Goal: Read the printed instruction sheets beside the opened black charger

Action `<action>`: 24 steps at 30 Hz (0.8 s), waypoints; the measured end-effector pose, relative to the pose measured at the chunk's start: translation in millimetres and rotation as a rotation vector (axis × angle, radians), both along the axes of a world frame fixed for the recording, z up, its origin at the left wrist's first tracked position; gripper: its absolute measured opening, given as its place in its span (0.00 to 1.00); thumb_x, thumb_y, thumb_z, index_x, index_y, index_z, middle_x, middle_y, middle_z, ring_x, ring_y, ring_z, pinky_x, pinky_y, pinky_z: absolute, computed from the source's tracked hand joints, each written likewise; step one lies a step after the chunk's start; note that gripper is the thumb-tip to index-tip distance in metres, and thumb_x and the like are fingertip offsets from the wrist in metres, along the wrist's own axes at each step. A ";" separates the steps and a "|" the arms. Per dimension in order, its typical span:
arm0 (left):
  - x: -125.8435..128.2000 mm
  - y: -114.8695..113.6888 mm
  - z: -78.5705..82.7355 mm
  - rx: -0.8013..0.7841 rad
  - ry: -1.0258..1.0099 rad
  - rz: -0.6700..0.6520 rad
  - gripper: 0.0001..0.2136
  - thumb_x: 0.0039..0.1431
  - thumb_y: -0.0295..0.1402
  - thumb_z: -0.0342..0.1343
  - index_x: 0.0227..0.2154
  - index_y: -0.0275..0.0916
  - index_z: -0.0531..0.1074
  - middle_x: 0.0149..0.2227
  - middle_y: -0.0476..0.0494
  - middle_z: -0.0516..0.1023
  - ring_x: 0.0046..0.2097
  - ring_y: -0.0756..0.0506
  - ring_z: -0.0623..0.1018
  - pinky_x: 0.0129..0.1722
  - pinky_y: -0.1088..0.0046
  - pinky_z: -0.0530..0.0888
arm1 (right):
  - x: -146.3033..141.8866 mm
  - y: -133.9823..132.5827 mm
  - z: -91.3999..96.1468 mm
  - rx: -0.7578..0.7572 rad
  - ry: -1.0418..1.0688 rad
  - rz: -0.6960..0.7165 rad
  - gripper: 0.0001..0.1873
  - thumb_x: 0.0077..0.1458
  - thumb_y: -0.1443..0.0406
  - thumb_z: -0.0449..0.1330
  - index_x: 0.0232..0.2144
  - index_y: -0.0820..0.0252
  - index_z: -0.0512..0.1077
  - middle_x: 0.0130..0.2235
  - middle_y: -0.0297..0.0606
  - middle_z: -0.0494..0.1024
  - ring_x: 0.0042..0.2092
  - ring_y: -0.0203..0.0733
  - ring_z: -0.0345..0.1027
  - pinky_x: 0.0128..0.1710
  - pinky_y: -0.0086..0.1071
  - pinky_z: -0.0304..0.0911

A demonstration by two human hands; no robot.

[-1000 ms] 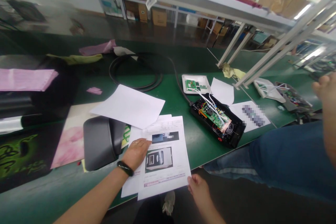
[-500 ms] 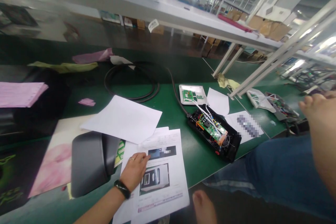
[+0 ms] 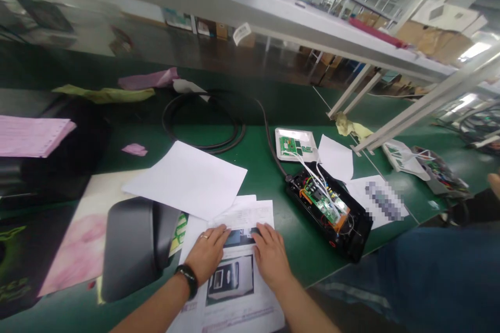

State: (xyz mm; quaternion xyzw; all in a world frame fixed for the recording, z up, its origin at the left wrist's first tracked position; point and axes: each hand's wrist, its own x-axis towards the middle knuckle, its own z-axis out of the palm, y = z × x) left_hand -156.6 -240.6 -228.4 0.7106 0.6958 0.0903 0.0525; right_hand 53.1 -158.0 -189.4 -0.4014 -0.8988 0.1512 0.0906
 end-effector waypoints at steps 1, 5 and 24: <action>-0.3 0.6 -2.9 -0.014 0.020 -0.009 0.24 0.53 0.22 0.44 0.55 0.37 0.61 0.58 0.41 0.60 0.53 0.40 0.63 0.53 0.59 0.65 | -1.0 9.9 -3.9 0.019 -0.023 0.020 0.18 0.58 0.60 0.47 0.51 0.48 0.63 0.61 0.29 0.57 0.62 0.45 0.47 0.59 0.45 0.48; -3.7 0.0 -12.9 -0.031 0.066 -0.057 0.26 0.54 0.23 0.42 0.58 0.36 0.57 0.64 0.42 0.48 0.56 0.39 0.62 0.53 0.59 0.65 | 5.4 35.9 -17.3 0.066 -0.076 0.075 0.23 0.59 0.56 0.45 0.56 0.50 0.59 0.63 0.33 0.52 0.64 0.46 0.43 0.61 0.47 0.44; -3.7 0.0 -9.4 0.029 0.084 0.036 0.25 0.56 0.29 0.45 0.59 0.38 0.56 0.64 0.52 0.45 0.53 0.43 0.62 0.53 0.62 0.65 | 12.9 45.0 -32.2 0.189 -0.089 0.110 0.23 0.58 0.56 0.47 0.56 0.47 0.59 0.64 0.28 0.51 0.64 0.42 0.43 0.61 0.44 0.43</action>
